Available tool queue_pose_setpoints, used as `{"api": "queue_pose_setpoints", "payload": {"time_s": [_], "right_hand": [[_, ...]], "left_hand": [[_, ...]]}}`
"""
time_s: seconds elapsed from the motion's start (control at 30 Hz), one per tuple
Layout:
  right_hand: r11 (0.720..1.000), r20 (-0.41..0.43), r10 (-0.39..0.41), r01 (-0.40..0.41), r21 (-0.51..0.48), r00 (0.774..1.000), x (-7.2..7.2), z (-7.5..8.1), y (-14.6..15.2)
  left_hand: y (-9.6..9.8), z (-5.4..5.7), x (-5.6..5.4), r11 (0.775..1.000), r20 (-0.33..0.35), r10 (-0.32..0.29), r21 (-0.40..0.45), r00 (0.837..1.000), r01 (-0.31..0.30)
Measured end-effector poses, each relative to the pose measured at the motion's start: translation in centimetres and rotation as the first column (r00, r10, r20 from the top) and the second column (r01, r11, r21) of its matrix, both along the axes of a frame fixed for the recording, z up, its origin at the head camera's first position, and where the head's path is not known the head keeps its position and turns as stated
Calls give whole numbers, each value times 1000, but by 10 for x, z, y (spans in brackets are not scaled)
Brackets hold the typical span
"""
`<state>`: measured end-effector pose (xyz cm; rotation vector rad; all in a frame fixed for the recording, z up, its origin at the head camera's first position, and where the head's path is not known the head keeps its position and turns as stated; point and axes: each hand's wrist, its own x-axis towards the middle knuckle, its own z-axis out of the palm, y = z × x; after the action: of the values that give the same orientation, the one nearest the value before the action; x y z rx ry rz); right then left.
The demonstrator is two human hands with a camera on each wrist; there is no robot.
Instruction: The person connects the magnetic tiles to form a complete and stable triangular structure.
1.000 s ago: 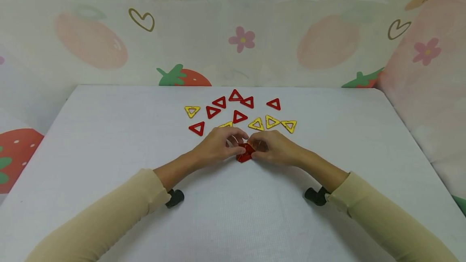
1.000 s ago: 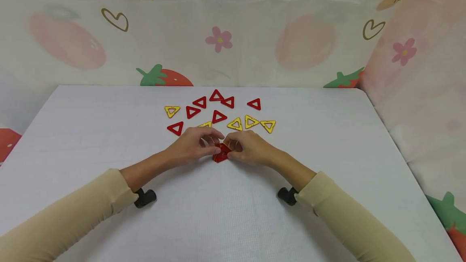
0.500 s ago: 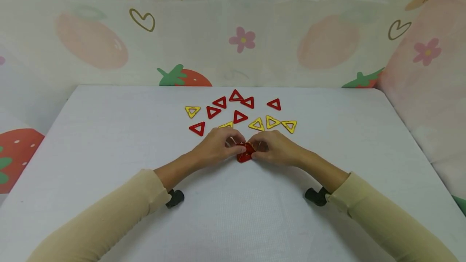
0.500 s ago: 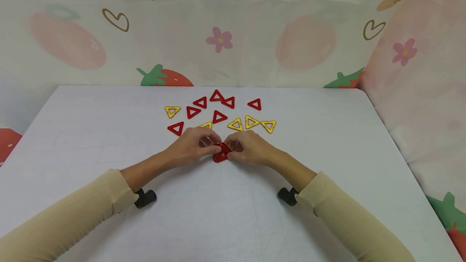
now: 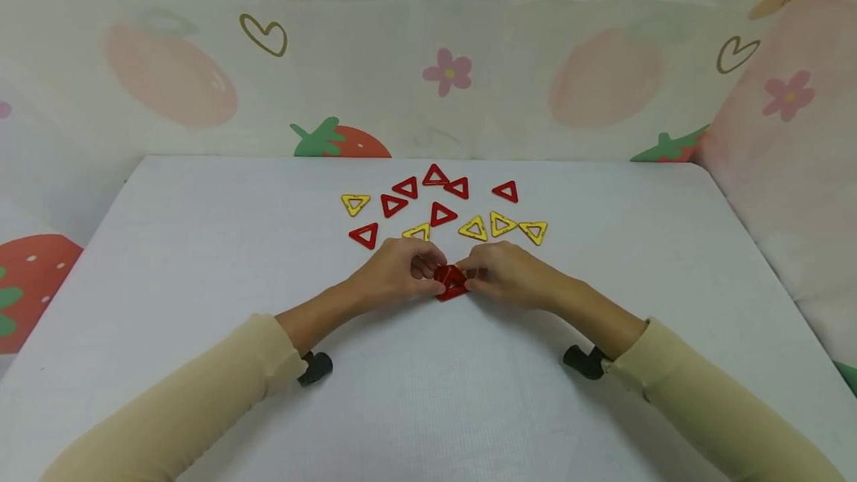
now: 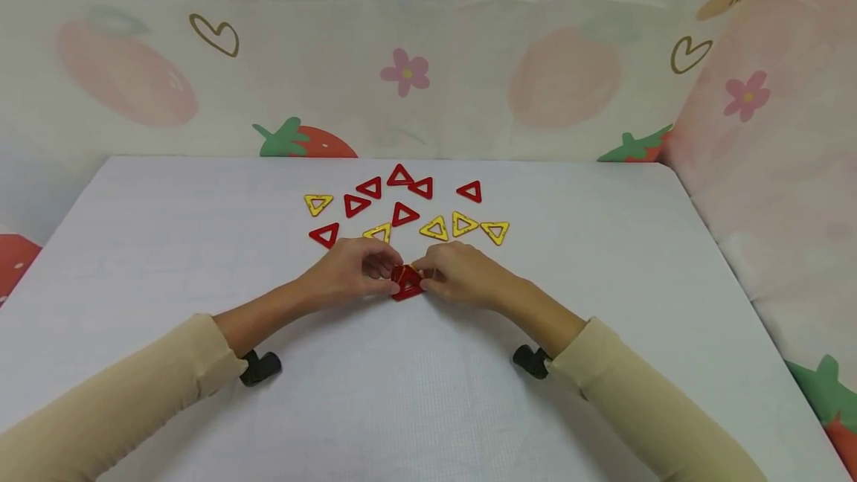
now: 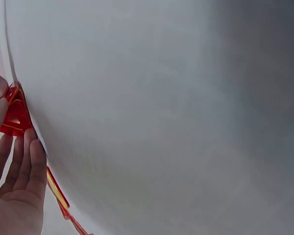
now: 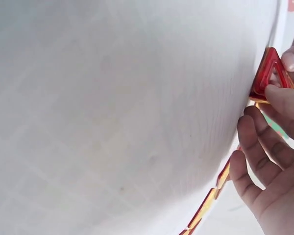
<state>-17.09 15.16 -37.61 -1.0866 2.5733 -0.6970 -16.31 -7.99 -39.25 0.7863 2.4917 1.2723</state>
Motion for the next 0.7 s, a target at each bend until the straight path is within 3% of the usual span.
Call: {"api": "queue_pose_setpoints", "payload": {"time_s": [0.4, 0.7], "right_hand": [[1000, -20, 28, -28, 9, 999, 4, -2, 0], [995, 99, 34, -24, -96, 994, 7, -5, 2]], "left_hand": [[-4, 2, 3, 999, 21, -34, -32, 999, 35], [-6, 2, 10, 998, 75, -70, 10, 995, 69]]}}
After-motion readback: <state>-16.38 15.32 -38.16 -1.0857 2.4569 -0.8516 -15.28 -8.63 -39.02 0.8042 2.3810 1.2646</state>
